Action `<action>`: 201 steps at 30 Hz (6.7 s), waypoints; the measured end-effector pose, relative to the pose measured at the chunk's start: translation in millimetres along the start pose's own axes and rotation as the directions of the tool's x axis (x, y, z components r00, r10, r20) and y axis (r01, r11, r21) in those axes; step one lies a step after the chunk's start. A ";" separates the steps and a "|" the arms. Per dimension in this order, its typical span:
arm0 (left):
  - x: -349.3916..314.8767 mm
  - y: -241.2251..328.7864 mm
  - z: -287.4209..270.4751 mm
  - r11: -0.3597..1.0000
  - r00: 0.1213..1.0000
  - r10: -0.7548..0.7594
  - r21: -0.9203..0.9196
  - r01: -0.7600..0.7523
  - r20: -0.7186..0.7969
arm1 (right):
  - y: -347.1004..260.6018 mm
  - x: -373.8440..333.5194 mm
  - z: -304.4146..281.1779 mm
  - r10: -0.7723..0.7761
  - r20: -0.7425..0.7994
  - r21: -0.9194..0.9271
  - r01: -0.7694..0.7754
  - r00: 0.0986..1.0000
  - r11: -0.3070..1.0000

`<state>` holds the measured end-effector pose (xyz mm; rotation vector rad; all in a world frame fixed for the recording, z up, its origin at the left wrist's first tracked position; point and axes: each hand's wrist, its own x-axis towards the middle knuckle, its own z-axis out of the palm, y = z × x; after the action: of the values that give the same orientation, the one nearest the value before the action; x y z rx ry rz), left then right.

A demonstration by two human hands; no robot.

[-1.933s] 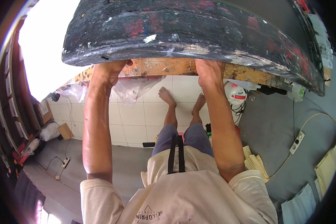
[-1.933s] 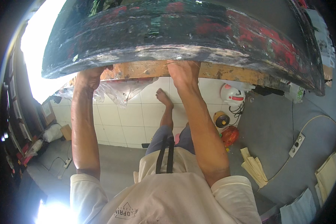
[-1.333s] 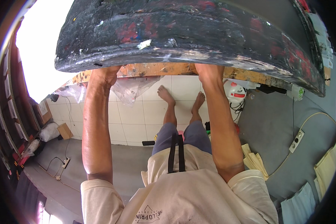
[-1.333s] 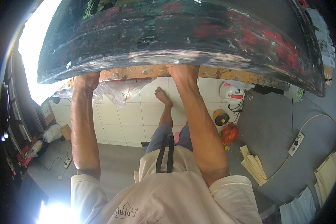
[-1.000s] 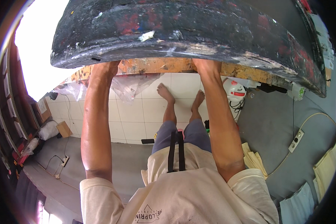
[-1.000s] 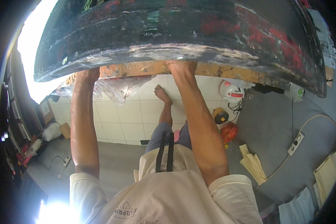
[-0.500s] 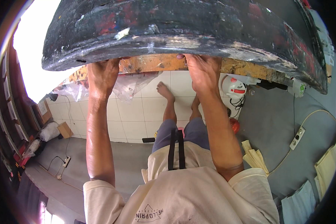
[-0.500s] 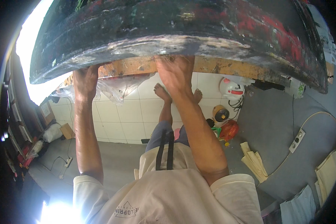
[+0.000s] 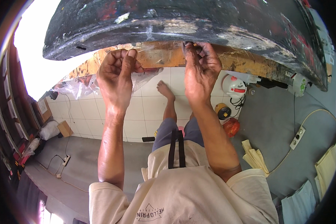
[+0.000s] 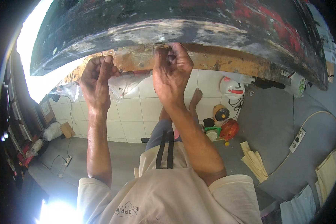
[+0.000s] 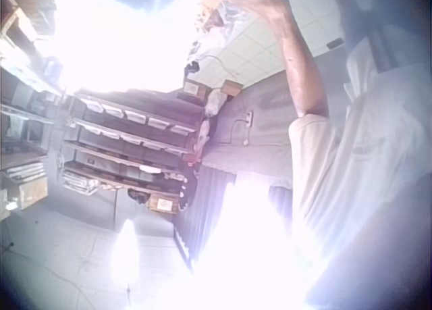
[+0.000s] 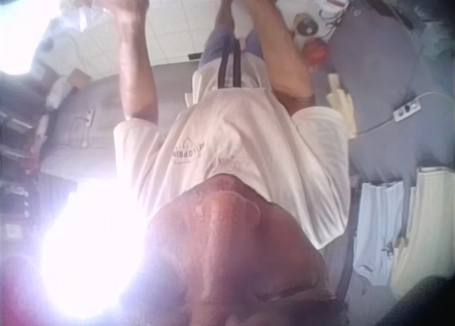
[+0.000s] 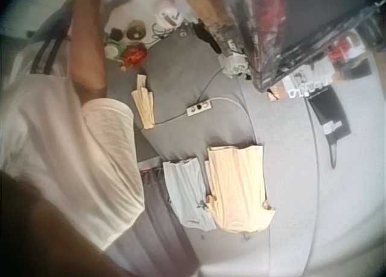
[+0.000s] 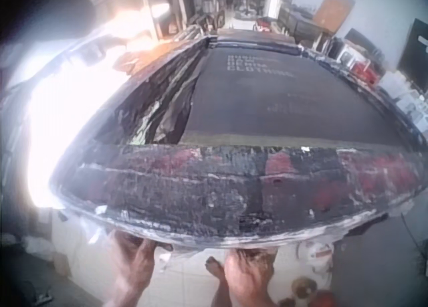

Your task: The person applies tape to the edges of a screen printing frame using a roll of tape and a small blade to cut the strips.

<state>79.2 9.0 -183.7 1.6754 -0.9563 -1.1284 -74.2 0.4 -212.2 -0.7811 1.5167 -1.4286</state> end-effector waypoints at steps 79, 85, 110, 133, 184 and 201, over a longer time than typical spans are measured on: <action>78.5 -8.5 -16.7 0.973 0.985 -0.117 0.212 0.089 0.126 | 10.3 38.3 13.6 0.107 -0.035 -0.558 -0.108 0.994 0.823; 87.8 -33.5 -24.8 0.959 0.984 -0.087 0.281 0.041 0.153 | 37.3 40.1 18.3 -0.106 0.004 -0.712 0.077 0.994 0.698; 93.8 -85.7 -45.5 0.451 0.818 0.497 0.720 -0.527 0.288 | 58.1 35.9 27.0 -0.267 0.247 -0.931 0.304 0.932 0.201; 91.8 -93.6 -41.0 0.352 0.773 0.562 0.761 -0.546 0.295 | 52.7 37.7 15.9 -0.251 0.358 -0.899 0.405 0.899 0.168; 46.8 -21.7 16.3 0.525 0.721 0.661 0.557 -0.643 0.209 | 7.1 52.2 -4.5 -0.211 0.505 -0.725 0.544 0.837 0.423; 30.3 -40.4 18.0 0.269 0.658 0.632 0.680 -0.682 0.409 | 26.4 35.8 -11.0 -0.286 0.813 -0.487 0.862 0.507 0.144</action>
<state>75.9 -10.1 -233.7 1.5387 -2.1958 -0.0820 -95.6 -23.3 -245.1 -2.5595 1.3996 -0.5478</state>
